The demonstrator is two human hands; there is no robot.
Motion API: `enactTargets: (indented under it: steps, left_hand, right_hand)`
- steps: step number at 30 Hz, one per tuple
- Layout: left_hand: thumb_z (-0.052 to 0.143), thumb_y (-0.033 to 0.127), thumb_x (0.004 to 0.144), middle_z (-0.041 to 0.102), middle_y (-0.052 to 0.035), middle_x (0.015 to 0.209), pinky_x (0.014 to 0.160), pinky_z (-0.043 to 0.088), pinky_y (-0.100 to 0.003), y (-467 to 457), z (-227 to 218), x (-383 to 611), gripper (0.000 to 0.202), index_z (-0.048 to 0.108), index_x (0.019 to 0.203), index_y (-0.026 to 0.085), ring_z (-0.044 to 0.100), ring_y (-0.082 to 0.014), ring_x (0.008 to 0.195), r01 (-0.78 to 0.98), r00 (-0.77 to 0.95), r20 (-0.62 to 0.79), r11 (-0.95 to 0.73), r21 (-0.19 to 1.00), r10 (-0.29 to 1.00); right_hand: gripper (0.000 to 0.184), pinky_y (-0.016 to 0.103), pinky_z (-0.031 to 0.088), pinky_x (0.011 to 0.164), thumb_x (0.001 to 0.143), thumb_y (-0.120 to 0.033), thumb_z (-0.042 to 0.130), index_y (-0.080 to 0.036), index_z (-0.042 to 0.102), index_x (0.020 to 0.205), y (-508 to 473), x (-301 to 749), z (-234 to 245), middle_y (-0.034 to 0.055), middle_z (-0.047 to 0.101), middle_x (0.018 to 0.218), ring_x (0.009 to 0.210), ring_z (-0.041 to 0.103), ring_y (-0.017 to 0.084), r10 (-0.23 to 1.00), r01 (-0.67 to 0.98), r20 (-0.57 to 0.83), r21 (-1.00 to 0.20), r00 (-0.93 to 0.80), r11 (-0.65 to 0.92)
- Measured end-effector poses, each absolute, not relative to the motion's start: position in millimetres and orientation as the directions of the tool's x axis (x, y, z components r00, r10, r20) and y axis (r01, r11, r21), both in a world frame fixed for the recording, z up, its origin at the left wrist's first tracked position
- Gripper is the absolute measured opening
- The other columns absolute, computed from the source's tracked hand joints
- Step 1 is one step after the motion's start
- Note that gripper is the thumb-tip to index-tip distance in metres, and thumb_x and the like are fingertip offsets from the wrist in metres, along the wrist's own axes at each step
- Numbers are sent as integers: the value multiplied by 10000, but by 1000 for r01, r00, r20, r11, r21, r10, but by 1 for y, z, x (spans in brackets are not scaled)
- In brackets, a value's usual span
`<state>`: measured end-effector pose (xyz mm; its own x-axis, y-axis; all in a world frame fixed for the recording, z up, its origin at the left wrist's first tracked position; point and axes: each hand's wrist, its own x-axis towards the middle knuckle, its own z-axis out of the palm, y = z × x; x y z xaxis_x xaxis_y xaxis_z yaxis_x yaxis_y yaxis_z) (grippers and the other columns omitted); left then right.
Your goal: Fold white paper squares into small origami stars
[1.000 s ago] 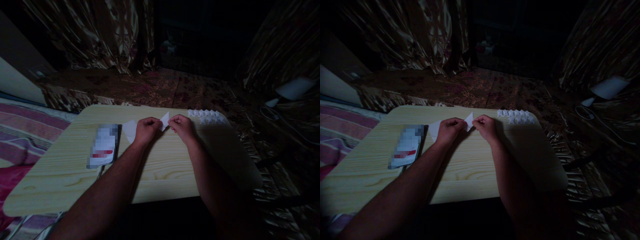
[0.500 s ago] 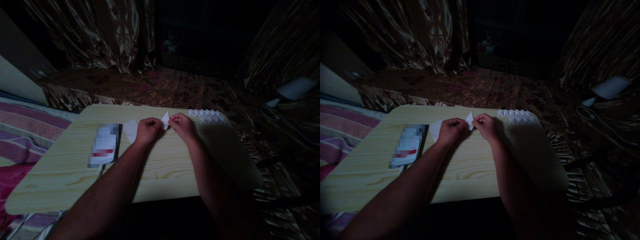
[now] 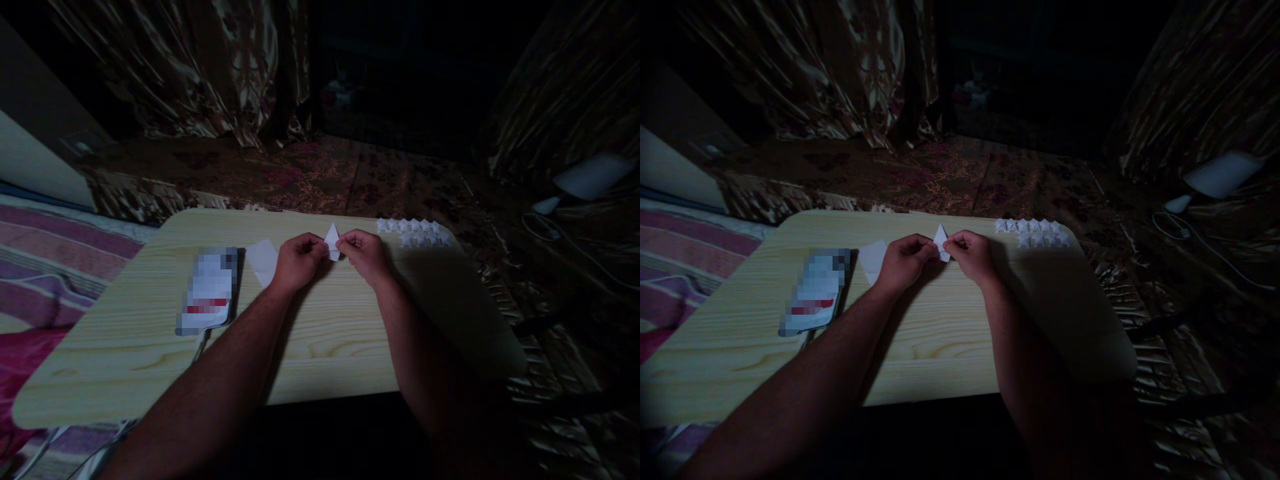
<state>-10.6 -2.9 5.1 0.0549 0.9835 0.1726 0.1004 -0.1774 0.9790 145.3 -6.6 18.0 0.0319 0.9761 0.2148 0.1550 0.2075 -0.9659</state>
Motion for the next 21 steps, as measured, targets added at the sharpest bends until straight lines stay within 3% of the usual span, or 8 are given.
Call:
enactTargets:
  steps: [9,21]
  left_hand:
    - [604,362,757,671,-22,722,612,418,-226,-4,7,-13,216,689,787,166,564,-125,640,256,103,312,-328,909,945]
    - [621,318,722,651,-21,673,549,396,-211,-4,8,-12,177,669,765,154,535,-109,581,253,19,304,-299,920,952]
  right_hand:
    - [186,222,379,536,714,-327,622,-147,655,676,-6,148,16,-8,594,606,563,515,102,959,197,284,-941,23,274]
    - [131,217,393,528,686,-290,621,-163,593,680,-7,143,17,-6,605,618,562,541,107,970,174,241,-957,37,231]
